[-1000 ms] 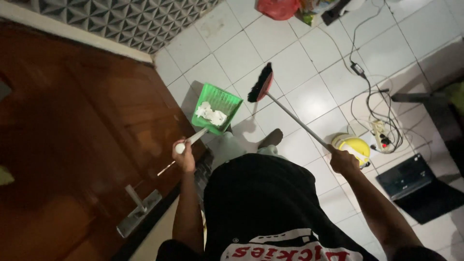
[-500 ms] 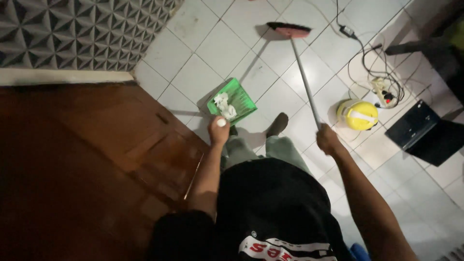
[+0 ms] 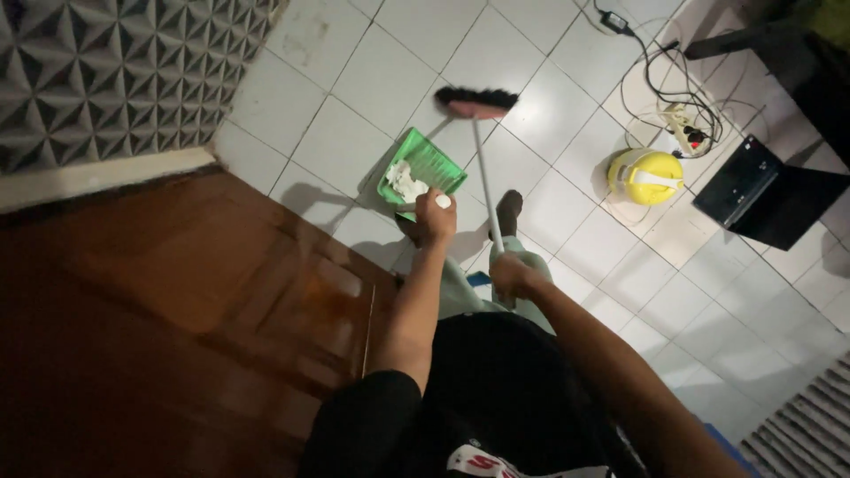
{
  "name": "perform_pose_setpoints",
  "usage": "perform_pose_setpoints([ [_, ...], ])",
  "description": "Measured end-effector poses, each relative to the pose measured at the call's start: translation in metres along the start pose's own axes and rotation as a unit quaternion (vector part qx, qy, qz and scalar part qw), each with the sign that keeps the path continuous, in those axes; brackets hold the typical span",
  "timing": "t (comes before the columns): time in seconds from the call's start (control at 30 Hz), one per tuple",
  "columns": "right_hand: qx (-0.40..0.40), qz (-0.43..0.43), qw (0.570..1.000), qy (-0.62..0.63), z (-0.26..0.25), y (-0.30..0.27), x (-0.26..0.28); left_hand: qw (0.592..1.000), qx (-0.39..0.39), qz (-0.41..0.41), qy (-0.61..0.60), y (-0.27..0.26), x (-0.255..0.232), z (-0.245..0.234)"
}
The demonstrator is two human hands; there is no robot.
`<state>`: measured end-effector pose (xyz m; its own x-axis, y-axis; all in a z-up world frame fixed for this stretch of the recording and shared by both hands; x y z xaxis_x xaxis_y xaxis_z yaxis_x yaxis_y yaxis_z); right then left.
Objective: The person sweeps a tiled floor with a broom, moving debris toward a green dustpan. They then use the dustpan to collect the swept material and walk around the room to gather more debris.
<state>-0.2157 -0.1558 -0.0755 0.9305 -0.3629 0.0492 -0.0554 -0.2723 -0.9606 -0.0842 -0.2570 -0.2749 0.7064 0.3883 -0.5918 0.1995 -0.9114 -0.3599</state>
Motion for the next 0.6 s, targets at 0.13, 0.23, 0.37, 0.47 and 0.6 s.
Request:
perform_pose_setpoints([
  [0.13, 0.034, -0.215, 0.968, 0.124, 0.063, 0.048, -0.026, 0.999, -0.003, 0.029, -0.040, -0.009, -0.043, -0.028],
  [0.23, 0.082, -0.523, 0.801, 0.279, 0.104, 0.062, -0.045, 0.999, 0.024, 0.013, -0.041, -0.010, -0.053, -0.028],
  [0.37, 0.111, -0.535, 0.697, 0.464, 0.066, -0.030, -0.048, 0.997, 0.046, 0.022, -0.064, -0.008, -0.054, -0.042],
  [0.47, 0.101, -0.218, 0.798, 0.553, 0.048, -0.085, -0.092, 0.997, 0.002, 0.058, -0.044, 0.003, -0.003, -0.021],
  [0.6, 0.090, 0.006, 0.765, 0.637, -0.008, -0.194, -0.090, 0.993, 0.036, 0.067, -0.091, -0.001, 0.008, -0.096],
])
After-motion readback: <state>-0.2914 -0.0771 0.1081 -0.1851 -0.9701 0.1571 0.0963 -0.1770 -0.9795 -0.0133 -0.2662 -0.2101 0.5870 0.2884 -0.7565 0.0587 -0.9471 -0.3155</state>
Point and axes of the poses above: each hand's wrist, its own y-axis towards the middle knuckle, its own z-axis out of the palm, x = y × z, the point moved 5 cm from there along y, towards the middle knuckle, and after that the axes turned 4 degrees about -y, right-handed, at the moved point
